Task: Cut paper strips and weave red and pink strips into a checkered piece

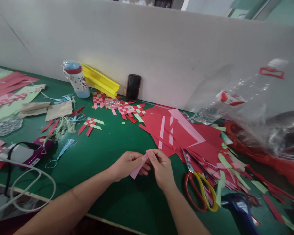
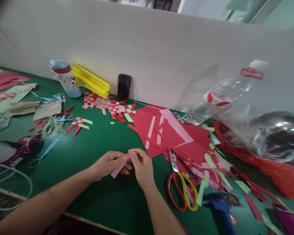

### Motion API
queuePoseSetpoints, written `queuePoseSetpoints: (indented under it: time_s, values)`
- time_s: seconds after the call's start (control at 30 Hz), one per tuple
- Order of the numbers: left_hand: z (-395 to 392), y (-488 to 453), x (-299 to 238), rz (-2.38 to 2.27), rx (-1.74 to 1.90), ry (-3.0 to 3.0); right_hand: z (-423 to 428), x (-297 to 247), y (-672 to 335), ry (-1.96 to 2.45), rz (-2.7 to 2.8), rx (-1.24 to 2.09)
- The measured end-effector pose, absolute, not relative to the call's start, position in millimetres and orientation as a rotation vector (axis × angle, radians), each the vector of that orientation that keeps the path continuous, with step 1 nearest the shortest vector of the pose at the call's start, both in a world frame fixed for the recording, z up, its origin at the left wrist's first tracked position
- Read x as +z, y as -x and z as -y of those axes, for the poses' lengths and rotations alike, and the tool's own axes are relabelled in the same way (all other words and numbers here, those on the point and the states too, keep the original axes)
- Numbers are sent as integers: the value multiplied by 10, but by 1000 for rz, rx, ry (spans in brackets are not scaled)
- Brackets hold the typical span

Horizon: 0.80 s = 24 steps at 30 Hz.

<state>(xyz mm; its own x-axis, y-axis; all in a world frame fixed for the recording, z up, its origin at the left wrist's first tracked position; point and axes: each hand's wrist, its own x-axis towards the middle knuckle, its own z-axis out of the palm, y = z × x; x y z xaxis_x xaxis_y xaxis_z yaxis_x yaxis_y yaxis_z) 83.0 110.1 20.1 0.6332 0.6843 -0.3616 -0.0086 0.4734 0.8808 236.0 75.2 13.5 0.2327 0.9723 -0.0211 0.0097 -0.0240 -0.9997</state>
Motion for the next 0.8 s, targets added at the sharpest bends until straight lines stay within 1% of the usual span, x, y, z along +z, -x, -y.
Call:
queuePoseSetpoints:
  time_s: [0.17,0.33,0.67,0.8]
  values:
    - [-1087,-843,216,-850,527,-1104,-769,109,-2377,1279,987,1102]
    - [-1079,-842,237,-874,530,-1181,-776,92,-2403,1301,988,1087]
    - [-1102,-818,192,-852,528,-1149,-849,66,-2594,1323,847,902]
    - [-1110,-819,221,-849,559,-1113,-859,95,-2622,1299,821,892]
